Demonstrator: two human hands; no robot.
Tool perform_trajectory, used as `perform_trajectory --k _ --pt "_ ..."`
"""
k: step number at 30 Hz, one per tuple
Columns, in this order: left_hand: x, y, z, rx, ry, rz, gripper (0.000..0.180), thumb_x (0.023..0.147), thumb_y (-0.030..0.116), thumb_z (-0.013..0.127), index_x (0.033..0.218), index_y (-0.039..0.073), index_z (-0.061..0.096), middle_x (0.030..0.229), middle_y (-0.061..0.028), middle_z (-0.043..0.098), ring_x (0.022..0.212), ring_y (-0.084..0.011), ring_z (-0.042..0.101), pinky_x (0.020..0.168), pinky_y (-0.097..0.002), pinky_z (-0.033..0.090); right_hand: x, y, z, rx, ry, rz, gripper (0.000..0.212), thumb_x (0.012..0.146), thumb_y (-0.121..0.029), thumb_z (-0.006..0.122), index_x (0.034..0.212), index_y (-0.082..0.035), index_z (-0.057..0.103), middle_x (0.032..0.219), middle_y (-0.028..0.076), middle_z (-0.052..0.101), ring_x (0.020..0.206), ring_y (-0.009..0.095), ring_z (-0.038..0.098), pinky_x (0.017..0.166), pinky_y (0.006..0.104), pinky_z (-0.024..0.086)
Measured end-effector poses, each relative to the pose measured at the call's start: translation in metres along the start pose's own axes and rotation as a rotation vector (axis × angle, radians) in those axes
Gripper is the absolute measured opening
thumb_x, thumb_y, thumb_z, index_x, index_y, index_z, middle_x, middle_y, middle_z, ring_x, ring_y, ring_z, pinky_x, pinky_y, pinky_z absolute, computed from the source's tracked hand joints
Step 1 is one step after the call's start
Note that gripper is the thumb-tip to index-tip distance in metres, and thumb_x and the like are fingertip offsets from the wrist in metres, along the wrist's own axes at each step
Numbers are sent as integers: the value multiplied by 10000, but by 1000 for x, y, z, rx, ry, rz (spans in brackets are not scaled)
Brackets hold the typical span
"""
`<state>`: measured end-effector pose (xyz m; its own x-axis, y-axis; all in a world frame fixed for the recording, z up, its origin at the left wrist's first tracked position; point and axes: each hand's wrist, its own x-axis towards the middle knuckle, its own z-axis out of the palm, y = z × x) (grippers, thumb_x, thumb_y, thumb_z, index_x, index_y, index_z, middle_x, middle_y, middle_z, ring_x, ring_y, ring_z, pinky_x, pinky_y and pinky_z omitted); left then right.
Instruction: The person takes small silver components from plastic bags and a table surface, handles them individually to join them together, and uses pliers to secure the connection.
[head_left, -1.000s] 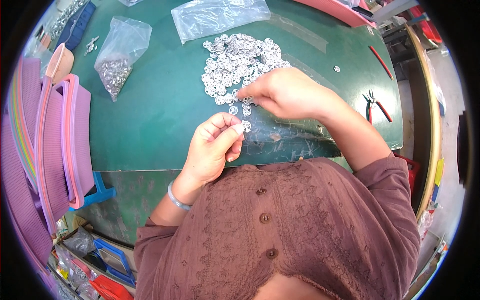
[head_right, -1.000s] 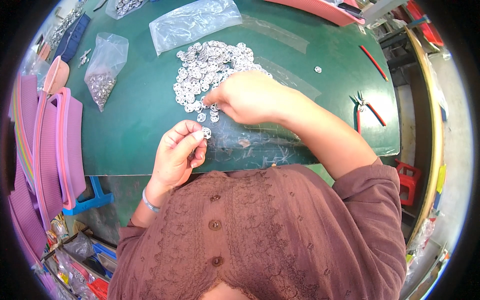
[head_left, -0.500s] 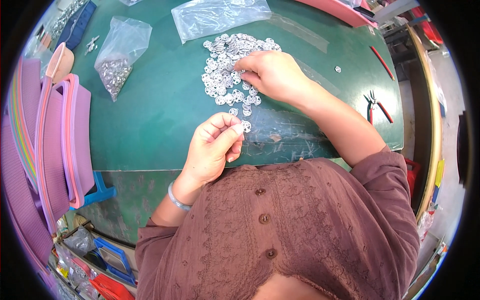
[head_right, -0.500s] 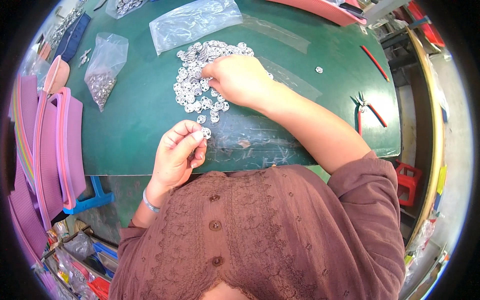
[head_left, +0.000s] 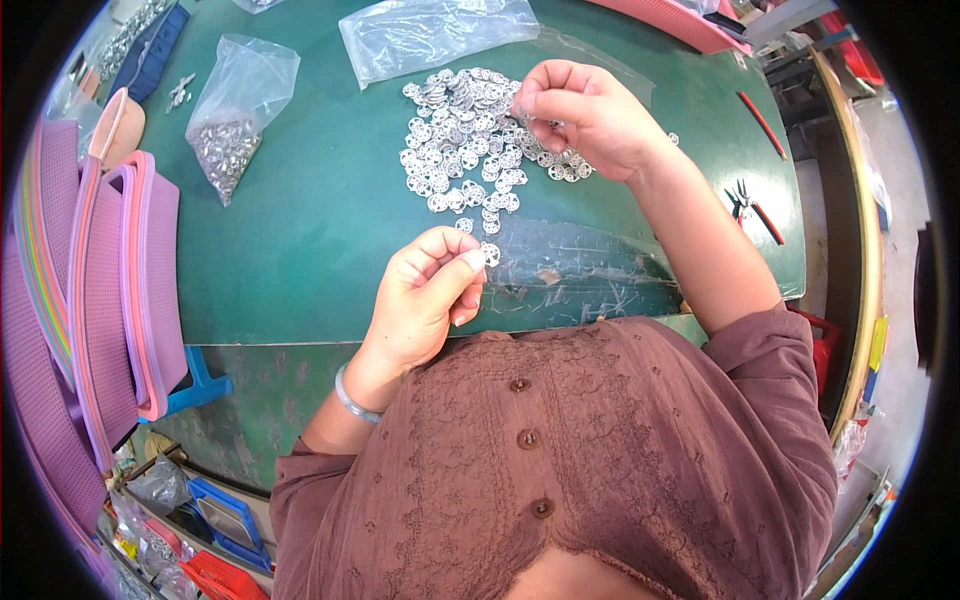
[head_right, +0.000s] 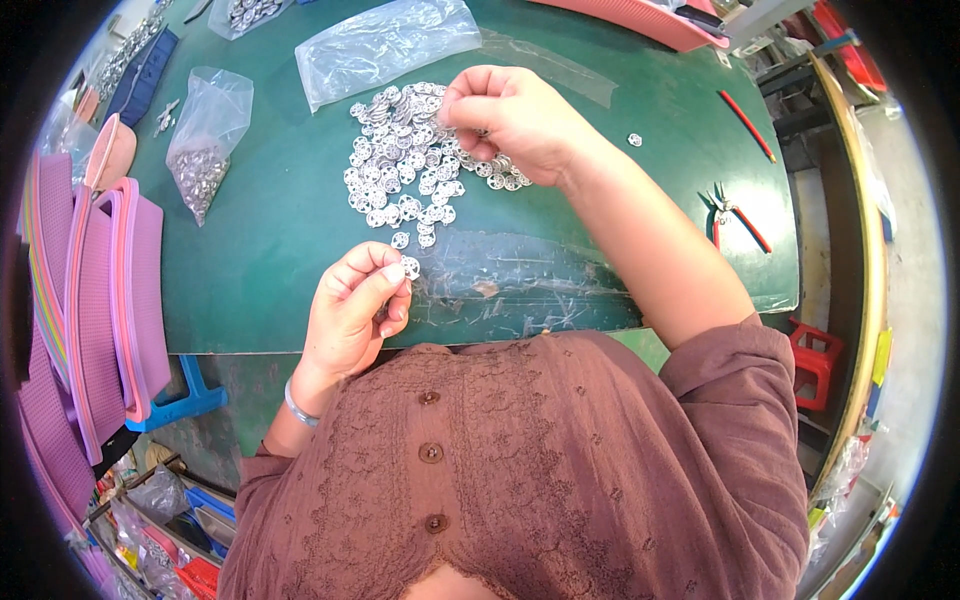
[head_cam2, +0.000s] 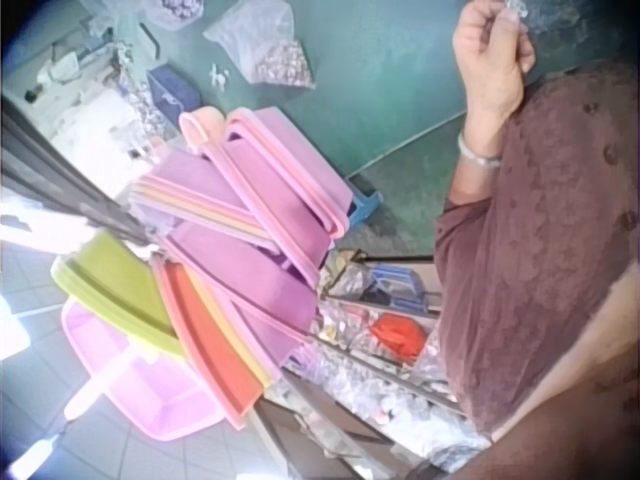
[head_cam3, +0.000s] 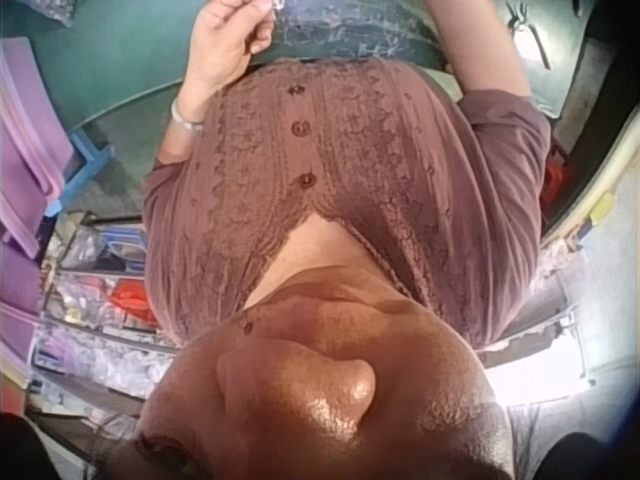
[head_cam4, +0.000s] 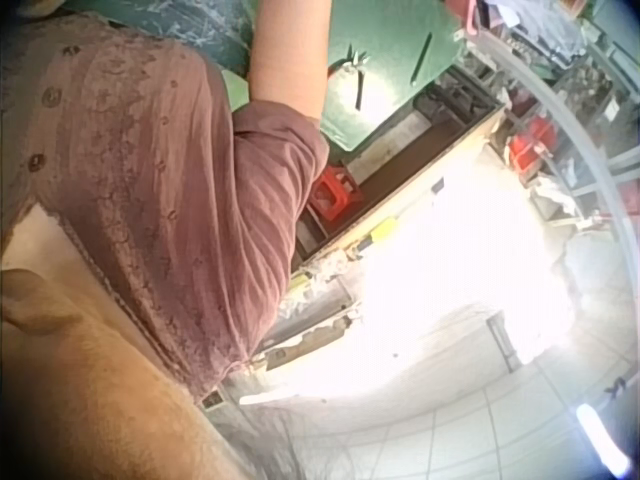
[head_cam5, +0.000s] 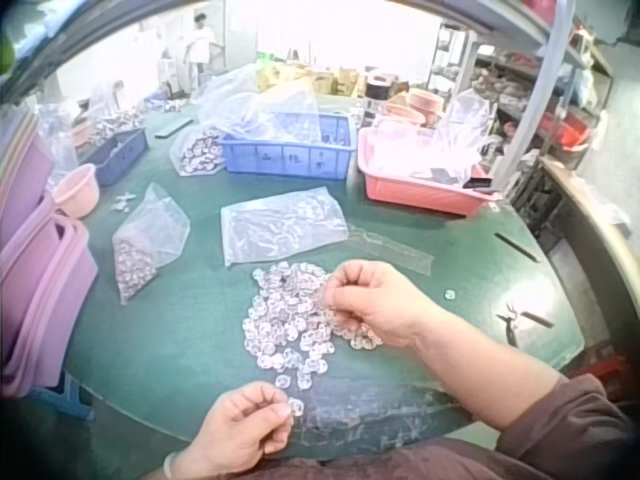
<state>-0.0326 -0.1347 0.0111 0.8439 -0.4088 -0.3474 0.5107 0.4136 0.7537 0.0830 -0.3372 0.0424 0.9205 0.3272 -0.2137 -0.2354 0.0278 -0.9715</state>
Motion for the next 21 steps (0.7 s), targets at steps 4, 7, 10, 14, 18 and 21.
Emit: perform_trajectory --k 4,7,10,14,18,21 --pt "0 -2 -1 -2 9 3 38 863 81 499 839 55 513 665 -14 515 523 -54 447 426 -175 332 -1 -5 0 161 -69 59 105 700 -38 545 796 -4 571 730 63 588 613 130 534 519 243 416" --pt "0 -1 0 2 12 -2 40 864 86 499 841 57 512 665 -13 513 520 -54 446 424 -174 333 6 1 11 -561 -30 -106 141 744 -86 560 847 8 584 809 61 595 645 119 525 578 233 427" --pt "-1 -1 0 3 25 -9 36 864 86 500 844 59 512 666 -13 514 516 -54 446 421 -173 334 10 5 21 -1045 -109 -323 180 701 -107 594 865 -46 636 795 103 614 713 219 576 678 312 460" --pt "0 -1 -1 -9 19 -12 31 863 82 500 845 60 513 668 -14 518 514 -54 448 419 -173 334 10 16 24 -1234 -35 -427 172 685 -115 585 842 -77 644 800 123 629 780 291 600 747 370 469" --pt "0 -1 0 -10 16 -16 34 864 80 498 841 60 514 667 -15 519 514 -55 450 419 -173 334 11 19 17 -1228 -35 -482 111 683 -74 598 784 -30 608 756 109 591 684 246 577 615 327 452" --pt "0 0 -1 -5 20 -13 38 865 80 498 838 60 515 665 -14 517 513 -56 448 418 -174 332 10 11 16 -1151 -66 -309 107 680 -73 598 777 -29 603 690 105 581 639 222 564 598 312 443"
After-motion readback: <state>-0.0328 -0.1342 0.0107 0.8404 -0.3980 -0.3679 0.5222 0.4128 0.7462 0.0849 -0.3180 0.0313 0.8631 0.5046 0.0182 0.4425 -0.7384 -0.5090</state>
